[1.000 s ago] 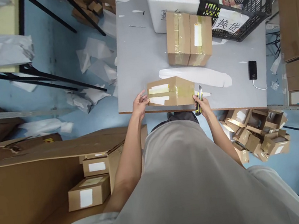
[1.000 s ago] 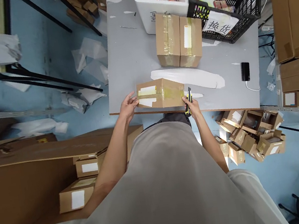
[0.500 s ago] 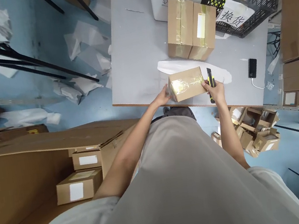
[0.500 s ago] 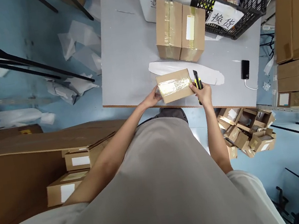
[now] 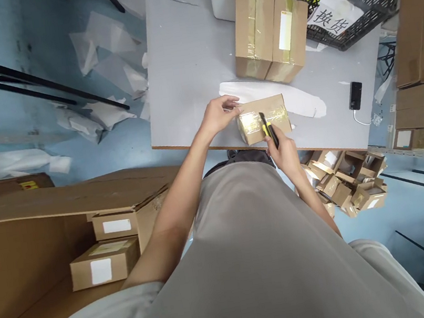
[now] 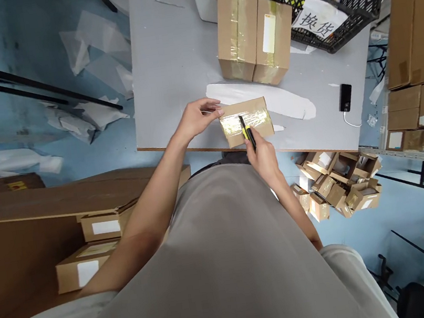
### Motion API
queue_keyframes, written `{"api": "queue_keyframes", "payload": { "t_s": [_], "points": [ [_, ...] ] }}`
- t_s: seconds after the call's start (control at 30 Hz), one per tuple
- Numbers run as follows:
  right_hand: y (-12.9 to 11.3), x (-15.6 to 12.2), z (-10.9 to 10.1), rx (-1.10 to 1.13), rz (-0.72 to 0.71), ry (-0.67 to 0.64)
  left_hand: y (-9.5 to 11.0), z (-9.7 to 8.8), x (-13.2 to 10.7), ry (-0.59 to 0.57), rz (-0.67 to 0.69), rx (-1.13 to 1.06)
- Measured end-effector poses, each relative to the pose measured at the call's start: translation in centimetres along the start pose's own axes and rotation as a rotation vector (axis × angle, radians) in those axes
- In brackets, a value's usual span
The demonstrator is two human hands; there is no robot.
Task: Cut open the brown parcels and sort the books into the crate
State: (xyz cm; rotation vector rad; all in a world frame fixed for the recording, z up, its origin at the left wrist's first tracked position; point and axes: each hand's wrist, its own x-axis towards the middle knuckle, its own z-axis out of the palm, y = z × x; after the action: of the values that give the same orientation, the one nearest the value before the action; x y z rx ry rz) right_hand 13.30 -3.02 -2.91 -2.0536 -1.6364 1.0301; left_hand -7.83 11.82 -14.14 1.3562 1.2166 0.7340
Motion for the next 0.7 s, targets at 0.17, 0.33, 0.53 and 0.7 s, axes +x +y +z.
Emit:
{"api": "queue_keyframes", "payload": {
  "t_s": [0.17, 0.33, 0.53, 0.7],
  "points": [
    [-1.9, 0.3, 1.4, -0.002, 0.003, -0.08, 0.0, -0.3, 0.1, -0.026, -0.007, -0.038],
    [-2.8, 1.3, 2.2, -0.081, -0.052, -0.086, 0.2, -0.3, 0.0, -0.037, -0.018, -0.06],
    [-3.2, 1.5, 2.5, -0.171, -0.059, -0.107, 0.2, -0.6, -0.1, -0.042, -0.021, -0.079],
    [-4.7, 1.4, 3.0, -0.293, -0.009, -0.168, 0.2, -0.4, -0.4, -0.031, -0.034, -0.083]
  ]
}}
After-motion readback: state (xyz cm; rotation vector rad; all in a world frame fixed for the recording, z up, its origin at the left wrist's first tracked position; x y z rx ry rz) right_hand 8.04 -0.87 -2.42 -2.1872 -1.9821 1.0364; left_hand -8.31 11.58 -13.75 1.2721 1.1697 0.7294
